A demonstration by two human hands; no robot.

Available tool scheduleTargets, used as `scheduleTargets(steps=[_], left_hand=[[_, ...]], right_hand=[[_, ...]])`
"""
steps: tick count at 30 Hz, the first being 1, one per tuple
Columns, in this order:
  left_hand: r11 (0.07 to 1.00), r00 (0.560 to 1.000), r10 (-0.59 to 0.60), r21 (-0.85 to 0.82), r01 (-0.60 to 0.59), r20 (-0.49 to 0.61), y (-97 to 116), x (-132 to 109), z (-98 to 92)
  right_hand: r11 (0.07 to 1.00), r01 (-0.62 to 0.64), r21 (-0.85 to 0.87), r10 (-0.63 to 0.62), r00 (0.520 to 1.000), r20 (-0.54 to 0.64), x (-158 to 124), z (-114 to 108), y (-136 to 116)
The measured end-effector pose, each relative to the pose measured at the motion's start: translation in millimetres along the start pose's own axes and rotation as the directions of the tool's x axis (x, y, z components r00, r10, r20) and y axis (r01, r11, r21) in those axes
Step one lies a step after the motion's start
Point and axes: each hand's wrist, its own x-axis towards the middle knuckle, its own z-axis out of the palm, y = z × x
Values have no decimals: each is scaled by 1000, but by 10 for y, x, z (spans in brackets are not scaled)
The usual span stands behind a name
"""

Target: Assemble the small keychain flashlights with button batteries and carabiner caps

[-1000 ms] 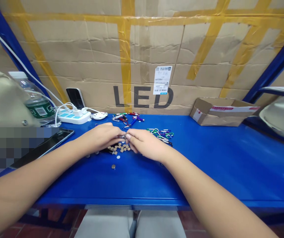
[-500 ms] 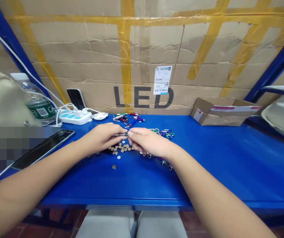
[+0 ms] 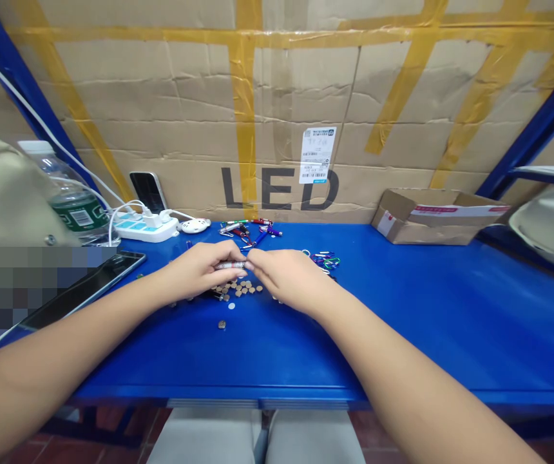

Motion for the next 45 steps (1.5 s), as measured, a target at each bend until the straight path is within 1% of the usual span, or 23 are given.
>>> scheduleTargets(steps=[3, 5, 7, 9, 10, 11, 13, 15, 17, 19, 21, 24, 28, 33, 35, 38, 41, 43, 45], left_hand=[[985, 998, 55, 165, -55, 6, -31, -3, 19], [938, 992, 129, 324, -124, 9, -46, 1, 18], [872, 975, 220, 442, -211, 31, -51, 8, 7], [832, 958, 282, 482, -275, 59, -47, 15, -7], [829, 956, 287, 486, -277, 57, -43, 18, -12], [837, 962, 269, 484, -256, 43, -38, 19, -13], [879, 983, 186, 449, -164, -5, -25, 18, -5], [938, 996, 80, 342, -59, -47, -9, 16, 13], [981, 998, 2, 196, 12, -69, 7, 14, 31], [995, 995, -40, 86, 47, -89, 19, 16, 41], [997, 992, -72, 27, 75, -103, 21, 21, 41], [992, 987, -121, -41, 117, -103, 3, 28, 38], [986, 989, -126, -115, 117, -77, -22, 36, 56], [991, 993, -119, -61, 117, -20, 21, 47, 90], [992, 993, -121, -41, 120, -12, 59, 47, 87], [991, 991, -125, -45, 123, -40, 118, 39, 63], [987, 988, -149, -60, 146, -45, 157, 29, 35], [986, 986, -158, -65, 155, -45, 168, 26, 25], [986, 986, -157, -72, 153, -48, 170, 25, 22]], right_hand=[[977, -43, 208, 44, 999, -3, 26, 69, -7], [913, -110, 392, 103, 994, 40, 39, 109, -9], [782, -200, 590, 142, 979, 144, 46, 139, -5], [637, -261, 725, 130, 964, 232, 49, 158, 5], [588, -274, 761, 124, 960, 249, 52, 163, 9], [559, -276, 782, 124, 960, 251, 55, 167, 13], [540, -267, 798, 140, 964, 227, 64, 167, 14], [561, -253, 788, 164, 967, 194, 72, 155, 9], [631, -231, 740, 182, 972, 148, 75, 128, 5], [733, -201, 650, 194, 978, 83, 71, 87, 6], [819, -178, 545, 192, 981, 32, 64, 40, 11], [879, -178, 442, 187, 982, 23, 54, -18, 13], [883, -186, 432, 179, 982, 56, 46, -39, 5], [874, -205, 441, 196, 978, 68, 43, -24, -2], [878, -198, 436, 198, 979, 46, 44, -31, 2], [894, -192, 405, 215, 976, -13, 36, -86, 50], [908, -254, 334, 283, 958, -40, -7, -197, 193], [905, -336, 262, 345, 939, 12, -58, -286, 334], [892, -417, 173, 401, 908, 120, -121, -365, 484]])
